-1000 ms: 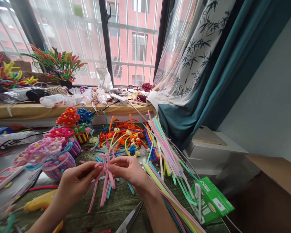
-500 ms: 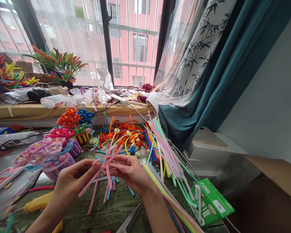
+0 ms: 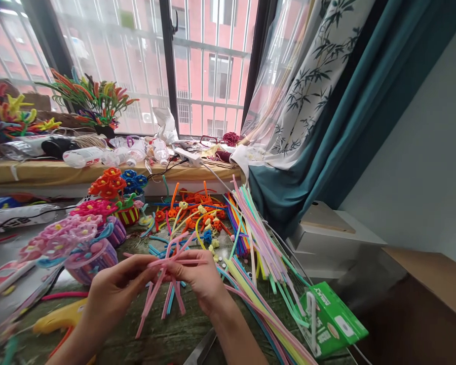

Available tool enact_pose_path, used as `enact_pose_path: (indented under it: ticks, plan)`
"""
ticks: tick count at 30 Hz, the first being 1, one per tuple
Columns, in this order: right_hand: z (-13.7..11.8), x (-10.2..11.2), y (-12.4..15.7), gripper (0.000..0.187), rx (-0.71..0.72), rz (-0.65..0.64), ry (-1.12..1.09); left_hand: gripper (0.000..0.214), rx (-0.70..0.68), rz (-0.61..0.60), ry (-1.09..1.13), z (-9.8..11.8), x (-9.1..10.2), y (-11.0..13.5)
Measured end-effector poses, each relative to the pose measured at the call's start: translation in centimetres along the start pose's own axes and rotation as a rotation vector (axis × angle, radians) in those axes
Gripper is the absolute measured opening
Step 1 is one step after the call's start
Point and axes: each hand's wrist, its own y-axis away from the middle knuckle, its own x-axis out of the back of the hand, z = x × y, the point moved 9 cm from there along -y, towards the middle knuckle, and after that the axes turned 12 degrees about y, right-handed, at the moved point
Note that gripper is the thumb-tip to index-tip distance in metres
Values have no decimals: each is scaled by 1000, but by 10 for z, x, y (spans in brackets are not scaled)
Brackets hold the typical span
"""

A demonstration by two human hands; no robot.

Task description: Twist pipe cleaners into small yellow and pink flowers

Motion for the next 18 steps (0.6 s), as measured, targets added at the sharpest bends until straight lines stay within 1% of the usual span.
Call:
enact_pose_path:
  ticks: [3,5,8,13,18]
  plan:
    - [0,3,0,35,-10,49,8,10,1,-28,52,5,-1,4]
    - [-3,3,1,35,-2,56,17,12,13,-19,65,6,0,4]
    - [-6,2,2,34,1,34,4,12,-3,-11,26,7,1,3]
    - [-4,-2,3,35,-44,-10,-63,10,-46,-16,-78,5,1,1]
    - [-7,-5,5,33,-24,-53,-73,12,-61,-31,-121,5,1,2]
